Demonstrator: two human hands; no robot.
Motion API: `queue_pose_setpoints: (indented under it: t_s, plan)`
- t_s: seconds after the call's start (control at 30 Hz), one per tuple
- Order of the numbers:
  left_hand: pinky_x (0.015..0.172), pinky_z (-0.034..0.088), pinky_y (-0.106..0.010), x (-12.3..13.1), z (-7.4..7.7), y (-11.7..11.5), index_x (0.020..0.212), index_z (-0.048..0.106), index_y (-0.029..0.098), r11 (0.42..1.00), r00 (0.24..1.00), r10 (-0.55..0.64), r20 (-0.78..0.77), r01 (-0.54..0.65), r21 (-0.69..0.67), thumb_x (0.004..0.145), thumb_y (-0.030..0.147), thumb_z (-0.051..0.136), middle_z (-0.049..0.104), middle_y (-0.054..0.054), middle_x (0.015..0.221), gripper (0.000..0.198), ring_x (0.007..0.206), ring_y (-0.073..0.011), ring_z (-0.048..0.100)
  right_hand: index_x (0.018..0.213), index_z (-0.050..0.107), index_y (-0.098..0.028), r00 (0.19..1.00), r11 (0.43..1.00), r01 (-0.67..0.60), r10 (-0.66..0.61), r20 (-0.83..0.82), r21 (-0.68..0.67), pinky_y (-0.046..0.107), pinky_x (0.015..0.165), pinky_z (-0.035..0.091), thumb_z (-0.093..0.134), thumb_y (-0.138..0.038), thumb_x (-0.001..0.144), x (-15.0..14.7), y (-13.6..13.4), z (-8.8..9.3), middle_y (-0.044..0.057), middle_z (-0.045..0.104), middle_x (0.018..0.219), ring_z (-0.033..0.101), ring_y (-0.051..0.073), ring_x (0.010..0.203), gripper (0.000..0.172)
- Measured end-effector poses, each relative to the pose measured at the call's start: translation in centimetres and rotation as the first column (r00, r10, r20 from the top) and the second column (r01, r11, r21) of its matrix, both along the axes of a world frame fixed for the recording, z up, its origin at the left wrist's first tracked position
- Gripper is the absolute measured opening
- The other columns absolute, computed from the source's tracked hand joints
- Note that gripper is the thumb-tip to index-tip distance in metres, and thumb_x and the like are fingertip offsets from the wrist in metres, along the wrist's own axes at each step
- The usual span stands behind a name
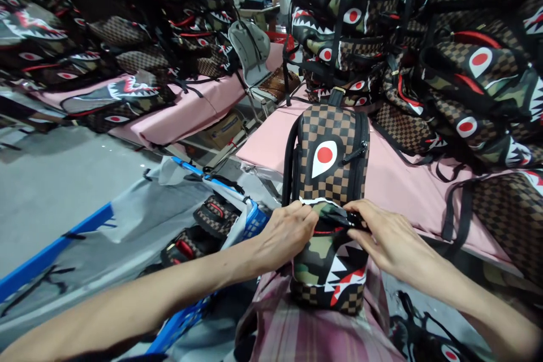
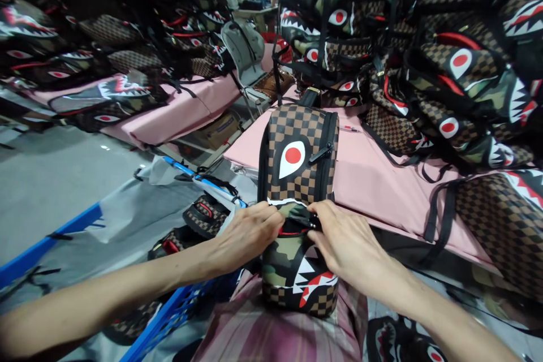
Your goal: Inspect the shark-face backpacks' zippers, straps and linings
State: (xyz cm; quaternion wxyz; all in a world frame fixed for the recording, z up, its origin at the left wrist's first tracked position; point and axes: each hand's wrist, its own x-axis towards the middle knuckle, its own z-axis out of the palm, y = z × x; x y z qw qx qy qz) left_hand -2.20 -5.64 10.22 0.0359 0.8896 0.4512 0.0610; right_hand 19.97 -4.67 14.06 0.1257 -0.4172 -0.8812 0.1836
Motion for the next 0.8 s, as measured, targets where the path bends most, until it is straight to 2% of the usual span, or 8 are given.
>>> queue_pose_setpoints:
  t_s: [0.07, 0.13, 0.27, 0.53, 0.8]
  plan:
    - [0.053, 0.028, -0.026, 0.1, 0.1, -0.1, 0.071, 0.05, 0.016, 1.0, 1.0, 0.016, 0.003, -0.016, 0.009, 0.085, 0.011, 0.041, 0.049, 0.0, 0.066, 0.017, 0.064, -0.0134, 0.043, 0.109, 0.055, -0.017, 0.994, 0.998, 0.06, -0.063, 0.092, 0.036, 0.028, 0.063, 0.043, 0.044, -0.021, 0.087, -0.9, 0.2, 0.4, 0.007, 0.063, 0.095, 0.062, 0.018, 0.08, 0.024]
    - [0.054, 0.03, -0.027, 0.0, 0.2, -0.3, 0.07, 0.05, 0.016, 0.999, 0.999, 0.032, 0.007, -0.033, 0.008, 0.085, 0.012, 0.042, 0.05, -0.001, 0.067, 0.017, 0.064, -0.0137, 0.043, 0.102, 0.061, -0.02, 0.979, 0.995, 0.08, -0.089, 0.183, 0.056, 0.026, 0.058, 0.04, 0.046, -0.023, 0.086, -1.9, 0.4, 0.6, 0.005, 0.064, 0.089, 0.062, 0.019, 0.075, 0.022]
    - [0.056, 0.031, -0.027, -0.3, 0.2, -0.5, 0.069, 0.051, 0.016, 0.999, 0.999, 0.044, 0.021, -0.045, 0.026, 0.084, 0.011, 0.044, 0.051, -0.001, 0.067, 0.017, 0.064, -0.0141, 0.043, 0.091, 0.067, -0.024, 0.959, 0.998, 0.055, -0.055, 0.278, 0.007, 0.025, 0.056, 0.036, 0.048, -0.028, 0.086, -3.1, 1.0, 1.1, 0.001, 0.066, 0.078, 0.063, 0.018, 0.071, 0.02]
    - [0.053, 0.028, -0.027, -0.7, 0.0, -0.4, 0.07, 0.051, 0.017, 0.999, 0.998, 0.043, 0.053, -0.044, 0.019, 0.084, 0.012, 0.046, 0.051, -0.001, 0.068, 0.016, 0.064, -0.0146, 0.043, 0.092, 0.068, -0.022, 0.954, 0.999, 0.053, -0.048, 0.296, -0.007, 0.025, 0.055, 0.032, 0.05, -0.026, 0.083, -3.9, 0.9, 1.2, 0.002, 0.069, 0.081, 0.063, 0.017, 0.07, 0.02]
    - [0.054, 0.029, -0.027, -0.8, -0.5, -0.4, 0.071, 0.051, 0.017, 0.999, 0.996, 0.031, 0.078, -0.033, 0.019, 0.086, 0.012, 0.043, 0.051, -0.001, 0.069, 0.017, 0.067, -0.0146, 0.043, 0.09, 0.069, -0.022, 0.955, 0.997, 0.055, -0.036, 0.295, -0.055, 0.024, 0.058, 0.035, 0.048, -0.026, 0.084, -4.1, 1.1, 1.2, 0.004, 0.07, 0.077, 0.064, 0.017, 0.072, 0.022]
